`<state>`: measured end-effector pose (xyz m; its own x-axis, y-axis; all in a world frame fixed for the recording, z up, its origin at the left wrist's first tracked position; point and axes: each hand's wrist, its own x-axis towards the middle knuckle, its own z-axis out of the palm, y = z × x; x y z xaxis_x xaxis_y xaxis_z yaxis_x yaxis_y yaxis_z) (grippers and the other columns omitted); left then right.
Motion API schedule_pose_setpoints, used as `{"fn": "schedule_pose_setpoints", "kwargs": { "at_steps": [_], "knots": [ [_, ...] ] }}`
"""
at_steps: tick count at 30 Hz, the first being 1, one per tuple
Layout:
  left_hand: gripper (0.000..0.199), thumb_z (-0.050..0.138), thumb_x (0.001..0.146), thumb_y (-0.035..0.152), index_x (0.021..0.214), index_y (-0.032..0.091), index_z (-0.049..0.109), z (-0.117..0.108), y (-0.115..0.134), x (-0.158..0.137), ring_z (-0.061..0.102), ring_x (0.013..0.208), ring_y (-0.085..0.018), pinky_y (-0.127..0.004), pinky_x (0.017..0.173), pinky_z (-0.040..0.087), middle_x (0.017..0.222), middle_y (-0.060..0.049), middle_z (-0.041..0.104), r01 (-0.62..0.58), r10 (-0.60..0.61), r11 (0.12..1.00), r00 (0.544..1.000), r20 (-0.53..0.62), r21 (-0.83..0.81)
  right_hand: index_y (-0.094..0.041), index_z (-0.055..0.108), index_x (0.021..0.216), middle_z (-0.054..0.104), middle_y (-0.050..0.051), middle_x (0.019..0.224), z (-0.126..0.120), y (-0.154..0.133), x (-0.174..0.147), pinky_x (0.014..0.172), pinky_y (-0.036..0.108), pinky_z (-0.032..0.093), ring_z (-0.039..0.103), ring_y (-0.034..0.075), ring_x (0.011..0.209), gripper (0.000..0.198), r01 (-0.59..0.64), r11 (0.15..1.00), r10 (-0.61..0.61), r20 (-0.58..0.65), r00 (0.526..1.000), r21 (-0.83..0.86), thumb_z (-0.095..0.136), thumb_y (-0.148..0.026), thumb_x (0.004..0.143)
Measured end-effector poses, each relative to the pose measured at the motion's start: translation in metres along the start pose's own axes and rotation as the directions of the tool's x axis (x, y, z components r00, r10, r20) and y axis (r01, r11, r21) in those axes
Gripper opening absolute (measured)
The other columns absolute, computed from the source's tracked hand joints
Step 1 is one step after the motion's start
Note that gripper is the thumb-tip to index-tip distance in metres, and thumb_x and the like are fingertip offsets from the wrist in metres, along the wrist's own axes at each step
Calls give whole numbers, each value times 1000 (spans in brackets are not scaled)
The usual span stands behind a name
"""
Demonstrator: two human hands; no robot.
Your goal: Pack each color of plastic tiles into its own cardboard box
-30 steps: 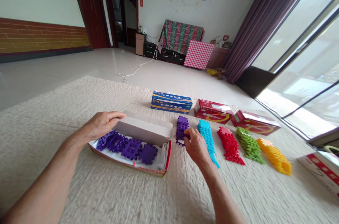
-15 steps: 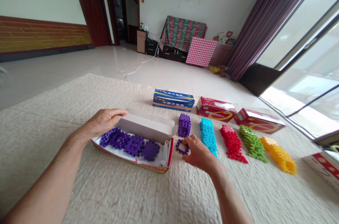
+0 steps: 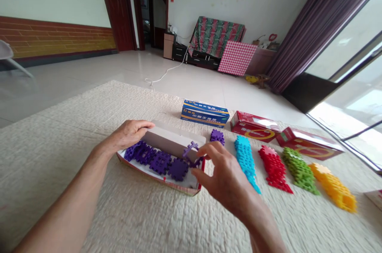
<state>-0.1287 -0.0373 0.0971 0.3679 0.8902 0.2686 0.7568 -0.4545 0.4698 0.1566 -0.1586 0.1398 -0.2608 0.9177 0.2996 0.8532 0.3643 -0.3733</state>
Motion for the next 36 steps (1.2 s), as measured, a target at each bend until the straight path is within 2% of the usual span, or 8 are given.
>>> {"fn": "schedule_pose_setpoints", "kwargs": {
  "at_steps": [4, 8, 14, 18, 22, 26, 31, 36],
  "knots": [
    [38, 41, 81, 12, 104, 23, 70, 1, -2, 0, 66, 102, -16, -27, 92, 48, 109, 1, 71, -21, 21, 1000, 1000, -4, -2, -20, 60, 92, 60, 4, 95, 25, -19, 4, 70, 32, 47, 58, 16, 76, 22, -53, 999, 53, 160, 986, -5, 68, -19, 71],
    [37, 41, 82, 13, 103, 24, 70, 2, -4, 0, 66, 101, -16, -26, 91, 49, 108, 1, 72, -36, 36, 999, 999, -15, -2, -20, 60, 92, 59, 4, 94, 33, -14, 6, 66, 32, 46, 56, 15, 72, 23, -74, 996, 81, 206, 975, -39, 69, -20, 71],
    [38, 41, 81, 13, 104, 23, 70, 3, -4, 1, 66, 101, -16, -26, 91, 48, 108, 1, 72, -22, 22, 1000, 1000, -4, 2, -20, 59, 92, 59, 5, 99, 29, -15, 4, 66, 31, 46, 57, 15, 73, 26, -61, 998, 66, 201, 977, -28, 70, -18, 69],
    [39, 40, 81, 14, 105, 22, 70, 1, -1, 1, 65, 103, -17, -26, 92, 48, 109, 0, 71, -15, 15, 1000, 1000, 8, 10, -21, 59, 89, 61, 4, 94, 20, -13, 3, 67, 29, 46, 58, 15, 73, 18, -15, 1000, 16, 129, 991, -7, 66, -23, 73],
    [40, 39, 82, 16, 105, 24, 70, -1, 1, 0, 65, 103, -17, -27, 92, 48, 109, 1, 71, 7, -8, 1000, 1000, 22, 29, -21, 61, 85, 63, 4, 83, 2, 10, 8, 66, 29, 46, 60, 16, 72, 11, -52, 997, 46, -98, 994, -58, 57, -31, 81],
    [40, 39, 82, 19, 107, 23, 70, 2, -3, 1, 65, 103, -17, -27, 93, 48, 109, 1, 71, 6, -6, 1000, 1000, 12, 11, -20, 64, 84, 64, 4, 83, -3, 58, 13, 67, 29, 46, 61, 16, 71, 14, -193, 976, 159, -276, 948, -99, 52, -29, 82],
    [40, 39, 82, 22, 107, 23, 70, 5, -7, 1, 65, 103, -18, -27, 92, 48, 109, 1, 71, 12, -12, 1000, 1000, 11, 5, -18, 67, 93, 65, 7, 93, 25, 104, 14, 74, 31, 47, 63, 18, 78, 22, -314, 939, 280, -221, 934, -137, 50, -23, 81],
    [40, 39, 82, 23, 108, 22, 69, 4, -6, 1, 65, 103, -18, -27, 92, 48, 110, 0, 71, 5, -5, 1000, 1000, 11, 19, -16, 65, 107, 61, 11, 104, 54, 108, 14, 86, 33, 44, 59, 22, 97, 30, -310, 920, 267, -196, 944, -241, 52, -19, 81]
  ]
}}
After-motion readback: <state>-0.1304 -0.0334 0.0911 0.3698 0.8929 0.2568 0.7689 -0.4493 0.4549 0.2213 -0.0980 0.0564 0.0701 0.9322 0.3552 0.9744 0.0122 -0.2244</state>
